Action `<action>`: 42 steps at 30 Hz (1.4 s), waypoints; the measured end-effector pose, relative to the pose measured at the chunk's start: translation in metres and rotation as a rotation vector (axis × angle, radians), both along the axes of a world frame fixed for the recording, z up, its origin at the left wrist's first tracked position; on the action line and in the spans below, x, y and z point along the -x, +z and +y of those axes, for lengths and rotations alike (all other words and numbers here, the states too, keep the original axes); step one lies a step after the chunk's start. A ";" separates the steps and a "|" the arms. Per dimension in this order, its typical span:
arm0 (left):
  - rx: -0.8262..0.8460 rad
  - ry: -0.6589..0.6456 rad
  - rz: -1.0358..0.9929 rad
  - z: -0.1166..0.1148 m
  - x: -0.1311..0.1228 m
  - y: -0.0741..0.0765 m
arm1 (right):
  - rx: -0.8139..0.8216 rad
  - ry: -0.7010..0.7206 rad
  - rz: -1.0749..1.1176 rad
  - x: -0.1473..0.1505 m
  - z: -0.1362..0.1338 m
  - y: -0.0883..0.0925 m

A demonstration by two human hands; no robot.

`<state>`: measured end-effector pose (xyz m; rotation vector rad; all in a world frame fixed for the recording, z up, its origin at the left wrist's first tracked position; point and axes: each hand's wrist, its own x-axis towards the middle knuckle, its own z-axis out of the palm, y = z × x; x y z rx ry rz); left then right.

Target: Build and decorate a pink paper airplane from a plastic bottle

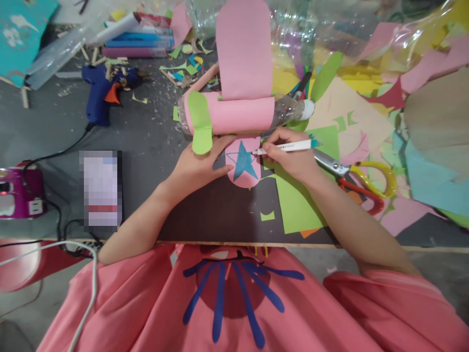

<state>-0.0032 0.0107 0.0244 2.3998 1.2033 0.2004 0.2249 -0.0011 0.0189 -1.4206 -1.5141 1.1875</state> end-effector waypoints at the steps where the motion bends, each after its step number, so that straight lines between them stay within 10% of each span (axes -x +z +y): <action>1: -0.008 -0.002 -0.005 0.000 0.000 0.000 | 0.004 0.002 0.005 0.000 0.000 0.001; 42: -0.012 -0.004 0.016 0.000 0.001 -0.001 | -0.020 0.012 0.008 0.001 0.002 0.001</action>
